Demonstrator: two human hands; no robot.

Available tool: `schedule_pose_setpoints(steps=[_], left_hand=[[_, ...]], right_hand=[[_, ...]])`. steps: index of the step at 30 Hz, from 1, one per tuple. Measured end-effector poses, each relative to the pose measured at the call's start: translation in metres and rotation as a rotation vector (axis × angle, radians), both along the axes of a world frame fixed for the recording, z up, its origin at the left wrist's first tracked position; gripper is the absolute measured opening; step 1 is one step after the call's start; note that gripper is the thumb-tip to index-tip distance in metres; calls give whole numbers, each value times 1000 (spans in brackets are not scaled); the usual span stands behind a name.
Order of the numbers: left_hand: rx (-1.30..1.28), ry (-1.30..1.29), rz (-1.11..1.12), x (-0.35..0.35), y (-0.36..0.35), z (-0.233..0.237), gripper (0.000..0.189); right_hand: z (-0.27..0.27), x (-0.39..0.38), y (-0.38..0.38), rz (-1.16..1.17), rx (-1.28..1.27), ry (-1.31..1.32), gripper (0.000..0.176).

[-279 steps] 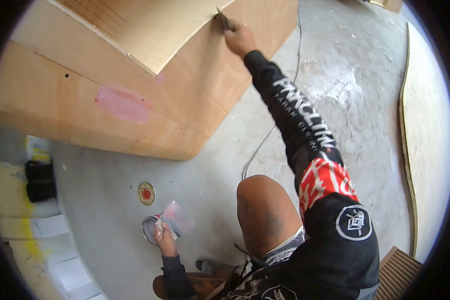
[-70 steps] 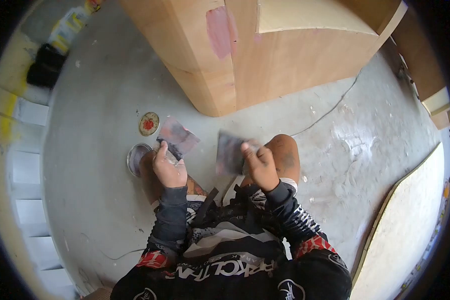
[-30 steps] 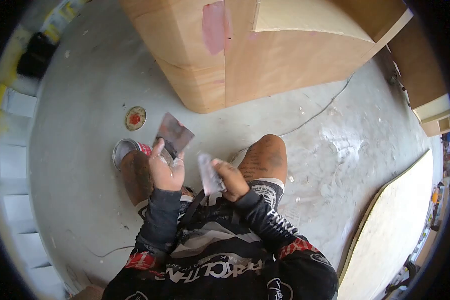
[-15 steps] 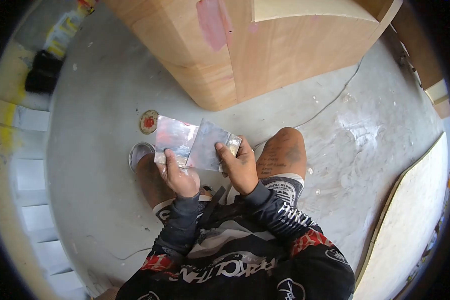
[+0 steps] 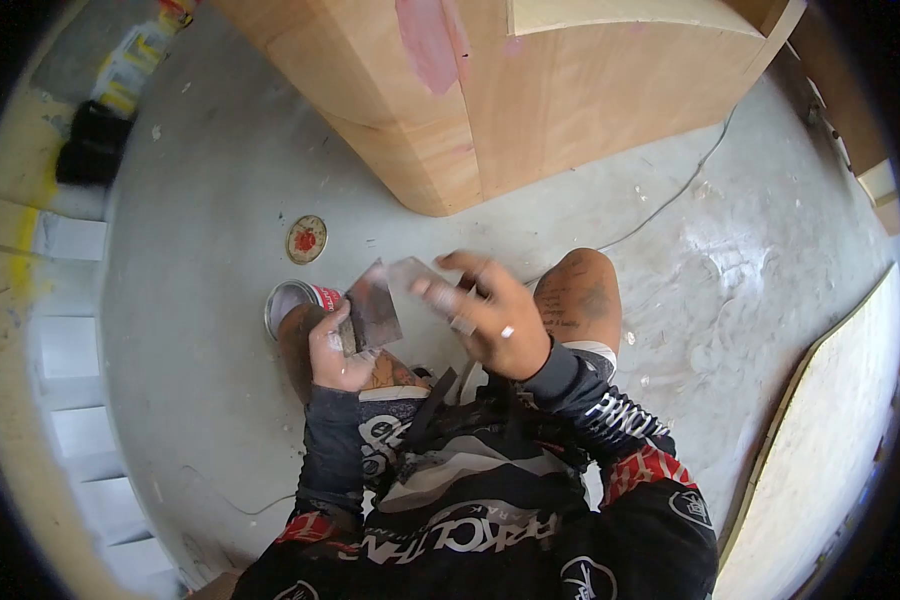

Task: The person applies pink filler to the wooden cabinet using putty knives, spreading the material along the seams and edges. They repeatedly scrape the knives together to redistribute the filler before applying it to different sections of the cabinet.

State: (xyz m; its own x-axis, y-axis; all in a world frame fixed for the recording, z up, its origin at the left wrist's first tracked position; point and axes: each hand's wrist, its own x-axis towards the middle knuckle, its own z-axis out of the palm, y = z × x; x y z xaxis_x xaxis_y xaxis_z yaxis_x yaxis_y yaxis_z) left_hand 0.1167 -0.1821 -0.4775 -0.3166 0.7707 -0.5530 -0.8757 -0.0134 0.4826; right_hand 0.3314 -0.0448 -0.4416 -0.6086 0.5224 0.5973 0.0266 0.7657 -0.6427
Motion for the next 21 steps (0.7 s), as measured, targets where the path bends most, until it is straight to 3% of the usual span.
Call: schedule_pose_setpoints(steps=[3, 4, 7, 8, 11, 12, 16, 19, 20, 21], left_hand=[[175, -215, -165, -9, -4, -21, 25], [37, -100, -86, -1, 3, -4, 24], [38, 30, 16, -8, 15, 14, 23], [2, 105, 135, 5, 24, 32, 22], [62, 610, 290, 0, 30, -6, 21], [108, 715, 256, 3, 35, -7, 23], [-24, 1110, -207, 7, 46, -4, 30], [5, 1173, -607, -41, 62, -16, 29], [-224, 1172, -798, -62, 66, -18, 28], [-230, 1179, -698, -70, 72, -29, 27]], right_hand=[[-1, -1, -13, 183, 160, -196, 60], [-16, -5, -21, 143, -12, -71, 57], [-54, 10, -10, 69, -178, -282, 58], [-57, 13, -13, 28, -421, -213, 43], [-50, -2, -29, -60, -1561, 376, 28], [-44, -10, -33, -48, -1596, 422, 20], [-66, -46, -29, -106, -1731, 543, 21], [-125, -47, 5, -127, -1716, 453, 23], [-134, -54, 16, -182, -1685, 605, 25], [-144, -60, 30, -237, -1643, 754, 27]])
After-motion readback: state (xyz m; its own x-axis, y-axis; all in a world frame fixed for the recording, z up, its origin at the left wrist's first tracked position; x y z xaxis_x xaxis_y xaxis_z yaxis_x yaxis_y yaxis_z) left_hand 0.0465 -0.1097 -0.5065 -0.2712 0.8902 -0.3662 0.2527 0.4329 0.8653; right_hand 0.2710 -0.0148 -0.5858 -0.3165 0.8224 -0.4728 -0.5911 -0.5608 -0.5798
